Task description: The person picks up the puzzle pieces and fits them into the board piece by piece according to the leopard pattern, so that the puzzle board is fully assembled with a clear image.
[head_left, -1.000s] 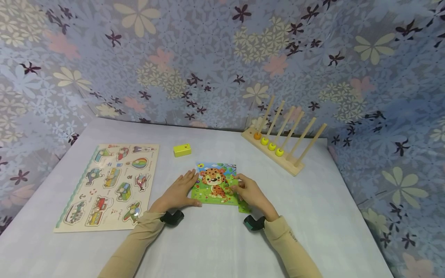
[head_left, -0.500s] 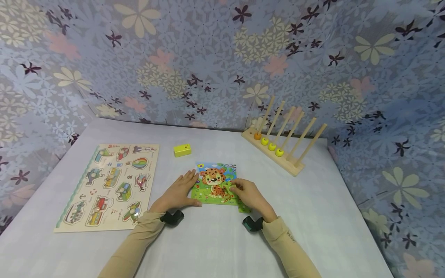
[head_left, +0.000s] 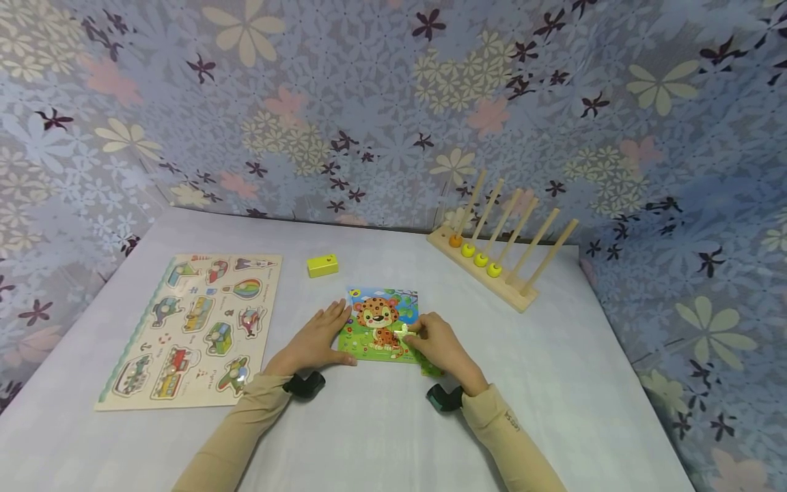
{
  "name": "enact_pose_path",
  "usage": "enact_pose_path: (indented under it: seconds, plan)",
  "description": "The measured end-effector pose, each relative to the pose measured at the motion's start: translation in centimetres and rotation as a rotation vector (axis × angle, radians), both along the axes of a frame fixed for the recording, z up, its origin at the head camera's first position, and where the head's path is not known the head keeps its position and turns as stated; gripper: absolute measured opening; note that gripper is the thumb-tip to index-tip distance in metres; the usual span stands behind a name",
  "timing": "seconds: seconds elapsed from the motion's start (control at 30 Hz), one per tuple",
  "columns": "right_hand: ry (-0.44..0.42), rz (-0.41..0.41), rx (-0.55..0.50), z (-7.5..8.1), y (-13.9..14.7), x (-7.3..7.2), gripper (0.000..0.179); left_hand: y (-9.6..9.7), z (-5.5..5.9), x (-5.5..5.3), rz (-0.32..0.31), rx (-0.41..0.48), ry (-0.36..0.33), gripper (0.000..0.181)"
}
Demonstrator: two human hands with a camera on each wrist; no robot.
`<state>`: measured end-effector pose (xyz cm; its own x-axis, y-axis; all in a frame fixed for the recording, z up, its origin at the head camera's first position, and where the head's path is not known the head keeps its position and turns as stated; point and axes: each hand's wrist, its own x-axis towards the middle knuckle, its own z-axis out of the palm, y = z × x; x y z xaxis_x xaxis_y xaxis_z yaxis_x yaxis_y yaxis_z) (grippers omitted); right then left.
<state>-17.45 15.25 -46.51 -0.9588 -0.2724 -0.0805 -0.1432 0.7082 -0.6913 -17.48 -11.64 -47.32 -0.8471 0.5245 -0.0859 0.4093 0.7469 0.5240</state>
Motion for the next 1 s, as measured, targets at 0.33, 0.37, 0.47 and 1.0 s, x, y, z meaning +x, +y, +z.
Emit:
enact_pose_path:
  seconds: [0.33,0.37,0.47,1.0]
  plan:
    - [0.042,-0.036,0.018,-0.3,-0.3,0.1,0.018,0.0,-0.3,-0.1,0.005,0.006,-0.010,0.105]
    - [0.045,-0.035,0.016,-0.4,-0.3,0.1,0.017,0.0,-0.3,-0.1,0.006,0.007,-0.010,0.105]
    - [0.033,-0.018,-0.011,-0.3,0.0,0.1,0.012,0.0,-0.2,-0.1,0.005,0.009,-0.005,0.105]
    - [-0.016,0.036,0.024,-0.3,6.3,2.1,0.059,0.0,-0.2,-0.1,0.015,-0.009,0.011,0.105]
